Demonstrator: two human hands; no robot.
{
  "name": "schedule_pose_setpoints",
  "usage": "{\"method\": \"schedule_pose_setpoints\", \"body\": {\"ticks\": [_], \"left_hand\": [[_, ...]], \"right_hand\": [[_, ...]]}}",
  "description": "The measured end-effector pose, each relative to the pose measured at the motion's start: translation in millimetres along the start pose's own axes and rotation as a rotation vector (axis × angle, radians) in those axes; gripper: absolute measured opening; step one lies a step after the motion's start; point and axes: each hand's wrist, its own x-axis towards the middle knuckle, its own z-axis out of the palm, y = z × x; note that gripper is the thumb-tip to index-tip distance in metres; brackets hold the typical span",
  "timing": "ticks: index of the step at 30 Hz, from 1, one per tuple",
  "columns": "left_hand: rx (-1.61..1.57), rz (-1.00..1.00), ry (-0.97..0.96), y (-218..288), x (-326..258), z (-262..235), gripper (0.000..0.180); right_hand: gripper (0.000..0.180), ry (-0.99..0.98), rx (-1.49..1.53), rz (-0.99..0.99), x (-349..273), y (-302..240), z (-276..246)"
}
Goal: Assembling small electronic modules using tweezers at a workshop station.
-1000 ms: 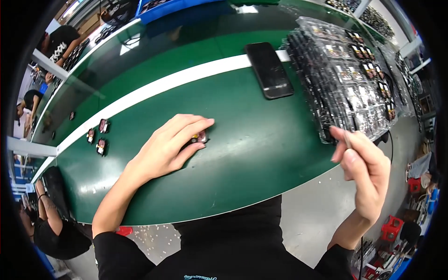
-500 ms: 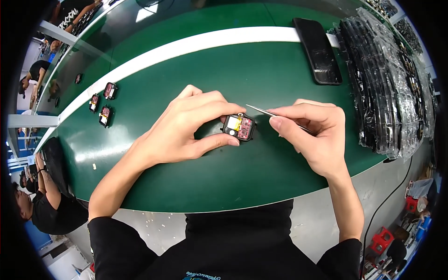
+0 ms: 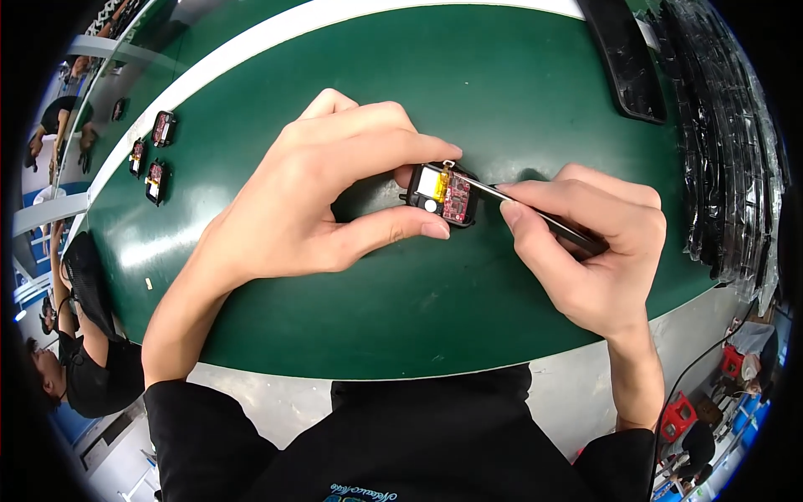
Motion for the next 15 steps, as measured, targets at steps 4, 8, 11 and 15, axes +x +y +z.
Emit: {"method": "schedule_pose_setpoints", "body": {"ticks": [4,8,11,15], "left_hand": [[-0.003,0.011,0.002,-2.5,0.4,0.5,0.061],[-0.002,0.009,0.003,-4.3,0.1,1.2,0.061],[0.033,0.047,0.002,-4.1,1.9,0.3,0.064],[0.019,-0.022,0.012,0.7,2.3,1.1,0.064]], "right_hand": [[0.016,0.009,0.018,0.001,-1.3,3.1,1.6],[0.015,0.013,-0.012,-0.020,0.5,3.0,4.2],[0.016,0.018,-0.027,-0.031,0.3,2.7,3.4],[0.021,0.075,-0.055,-0.097,-4.1,4.2,3.2]]}}
